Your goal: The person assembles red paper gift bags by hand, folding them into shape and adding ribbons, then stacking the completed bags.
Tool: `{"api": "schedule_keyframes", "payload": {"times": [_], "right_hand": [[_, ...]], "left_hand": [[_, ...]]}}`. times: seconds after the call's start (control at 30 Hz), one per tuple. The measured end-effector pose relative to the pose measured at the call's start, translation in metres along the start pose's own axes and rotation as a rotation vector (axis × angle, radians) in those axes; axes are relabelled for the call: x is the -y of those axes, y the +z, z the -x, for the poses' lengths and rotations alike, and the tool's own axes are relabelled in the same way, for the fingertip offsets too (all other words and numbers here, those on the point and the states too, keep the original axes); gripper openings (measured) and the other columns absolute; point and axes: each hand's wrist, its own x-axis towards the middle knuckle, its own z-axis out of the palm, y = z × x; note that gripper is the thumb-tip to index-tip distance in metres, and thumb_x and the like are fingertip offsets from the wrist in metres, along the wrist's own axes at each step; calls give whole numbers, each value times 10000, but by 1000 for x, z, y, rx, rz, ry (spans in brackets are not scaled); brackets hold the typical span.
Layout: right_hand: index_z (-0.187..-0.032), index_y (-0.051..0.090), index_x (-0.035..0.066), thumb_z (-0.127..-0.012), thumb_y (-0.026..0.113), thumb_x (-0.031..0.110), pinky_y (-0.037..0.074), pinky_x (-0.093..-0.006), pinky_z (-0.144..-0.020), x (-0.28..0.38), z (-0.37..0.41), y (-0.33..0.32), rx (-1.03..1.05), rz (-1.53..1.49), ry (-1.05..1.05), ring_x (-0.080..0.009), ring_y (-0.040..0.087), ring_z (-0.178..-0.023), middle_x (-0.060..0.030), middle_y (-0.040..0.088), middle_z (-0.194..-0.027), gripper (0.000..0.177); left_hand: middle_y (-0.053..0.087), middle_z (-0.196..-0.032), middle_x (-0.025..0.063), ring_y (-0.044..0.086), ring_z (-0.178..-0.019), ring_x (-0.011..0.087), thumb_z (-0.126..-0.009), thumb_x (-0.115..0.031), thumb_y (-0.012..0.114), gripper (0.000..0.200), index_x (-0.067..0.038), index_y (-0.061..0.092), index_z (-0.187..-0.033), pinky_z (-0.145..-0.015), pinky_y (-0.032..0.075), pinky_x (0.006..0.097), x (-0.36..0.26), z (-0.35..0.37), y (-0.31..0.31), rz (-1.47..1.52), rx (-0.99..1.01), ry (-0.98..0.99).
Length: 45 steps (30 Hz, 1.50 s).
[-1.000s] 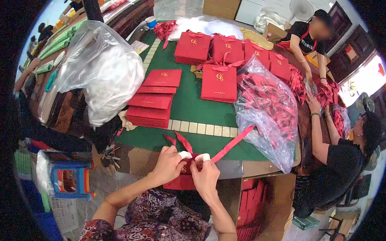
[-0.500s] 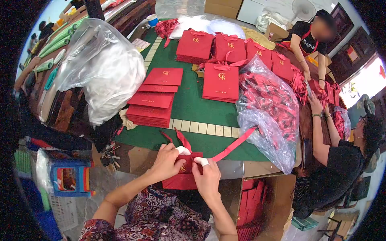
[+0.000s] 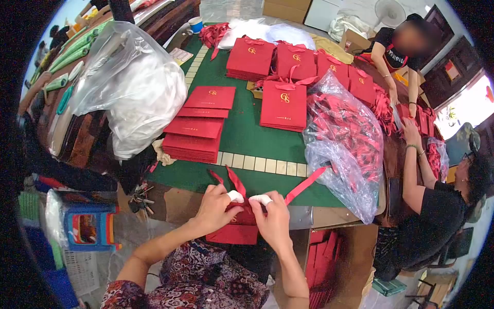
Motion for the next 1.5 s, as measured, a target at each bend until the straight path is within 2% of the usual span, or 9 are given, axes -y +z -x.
{"api": "schedule_keyframes", "payload": {"times": [0.07, 0.33, 0.53, 0.77, 0.97, 1.07, 1.2, 1.37, 1.5], "right_hand": [[-890, 720, 51, -866, 692, 219, 472, -420, -692, -1, -10, -7, 114, 48, -17, -309, 587, -772, -113, 572, -791, 172], [-870, 731, 47, -827, 726, 277, 473, -407, -636, -15, -38, -26, 494, 124, 8, -304, 628, -722, -139, 616, -772, 234], [-894, 731, -1, -846, 722, 148, 447, -268, -583, -35, -51, -14, 751, -512, 266, -75, 581, -674, 15, 631, -765, 156], [-857, 714, -15, -816, 699, 204, 488, -292, -595, -40, -45, 19, 218, -297, 327, -97, 622, -658, -50, 667, -676, 224], [-946, 720, 25, -882, 679, 239, 476, -365, -649, -37, -39, 9, 65, -90, 88, -248, 620, -717, -101, 641, -784, 227], [-991, 721, 80, -856, 695, 190, 451, -380, -801, -31, -23, -18, 134, 128, -83, -305, 591, -912, -88, 639, -907, 176], [-956, 704, 104, -763, 755, 136, 429, -389, -851, -35, -5, -34, 94, 366, -241, -286, 580, -974, -76, 639, -968, 202], [-969, 712, 109, -746, 735, 62, 428, -401, -857, -7, 14, -28, -98, 302, -138, -288, 577, -967, -73, 628, -960, 229], [-1015, 721, 126, -705, 757, 18, 472, -383, -799, 17, 20, -8, -153, 196, -284, -269, 609, -930, -58, 642, -963, 331]], "left_hand": [[625, -776, 28, 550, -800, 217, -704, -204, 796, 266, -124, 702, -940, -769, 405, 378, -7, 2, 0, -81, -113, 194], [665, -864, 3, 547, -807, 199, -736, -144, 683, 157, -95, 725, -879, -775, 416, 375, -11, 8, -1, -184, -155, 376], [653, -869, -4, 550, -845, 207, -722, -132, 698, 190, -87, 723, -905, -801, 407, 391, -10, 5, -3, -170, -196, 379], [615, -858, 32, 524, -872, 245, -781, -216, 732, 179, -102, 668, -903, -788, 383, 392, -7, 0, -6, -54, -48, 221], [628, -830, 50, 539, -836, 264, -749, -213, 781, 214, -113, 656, -891, -755, 370, 395, 6, -5, -9, -43, -87, 64], [630, -837, 69, 544, -854, 275, -758, -218, 775, 219, -98, 663, -904, -775, 375, 398, 16, -7, -13, -38, -70, -6], [633, -945, 89, 550, -887, 291, -759, -219, 776, 262, -90, 665, -958, -818, 384, 401, 20, -6, -7, -40, -90, -7], [625, -1053, 95, 566, -929, 301, -740, -191, 793, 340, -92, 663, -1039, -835, 419, 400, 2, -1, -19, -37, -202, 90], [629, -1090, 121, 634, -874, 248, -758, -207, 827, 504, -73, 631, -1202, -754, 539, 338, -30, 15, -32, 337, -111, 33]]}}
